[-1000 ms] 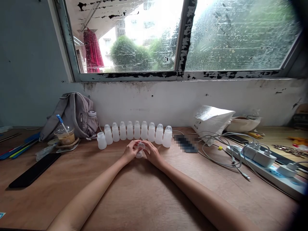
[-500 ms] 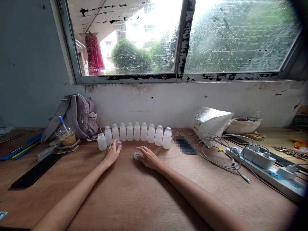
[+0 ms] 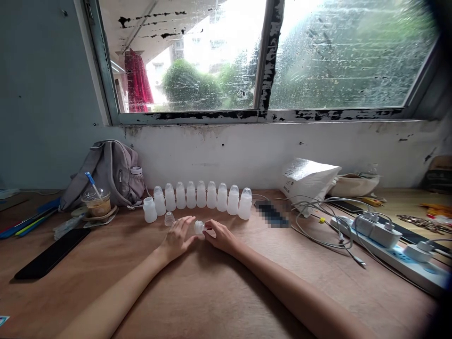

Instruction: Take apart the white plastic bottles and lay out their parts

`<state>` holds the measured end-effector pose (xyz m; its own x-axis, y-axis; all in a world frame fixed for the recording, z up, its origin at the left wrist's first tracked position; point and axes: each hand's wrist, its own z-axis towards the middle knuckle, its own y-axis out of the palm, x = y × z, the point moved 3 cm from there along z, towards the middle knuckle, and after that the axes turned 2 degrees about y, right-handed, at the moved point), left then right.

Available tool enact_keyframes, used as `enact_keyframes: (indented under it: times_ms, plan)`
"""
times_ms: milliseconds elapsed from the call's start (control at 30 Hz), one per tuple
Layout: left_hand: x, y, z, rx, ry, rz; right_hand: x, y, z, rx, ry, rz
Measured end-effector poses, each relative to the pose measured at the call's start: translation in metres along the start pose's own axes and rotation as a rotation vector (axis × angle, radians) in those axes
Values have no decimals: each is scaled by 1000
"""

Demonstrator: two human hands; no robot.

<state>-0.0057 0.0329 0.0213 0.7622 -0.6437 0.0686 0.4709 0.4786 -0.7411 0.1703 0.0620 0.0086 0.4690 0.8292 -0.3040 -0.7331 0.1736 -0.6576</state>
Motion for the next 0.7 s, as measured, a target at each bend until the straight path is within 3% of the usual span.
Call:
enact_keyframes:
  times_ms: [133,367,700]
  plan:
    - [15,2,0,-4,103,-66,-18,1,-3,5,-45,12]
    - [14,-5,-2,-14,183,-189,-30,5,-3,-31,-28,23]
    - [17,4,-5,-95,64,-315,-27,11,-3,-73,30,-110]
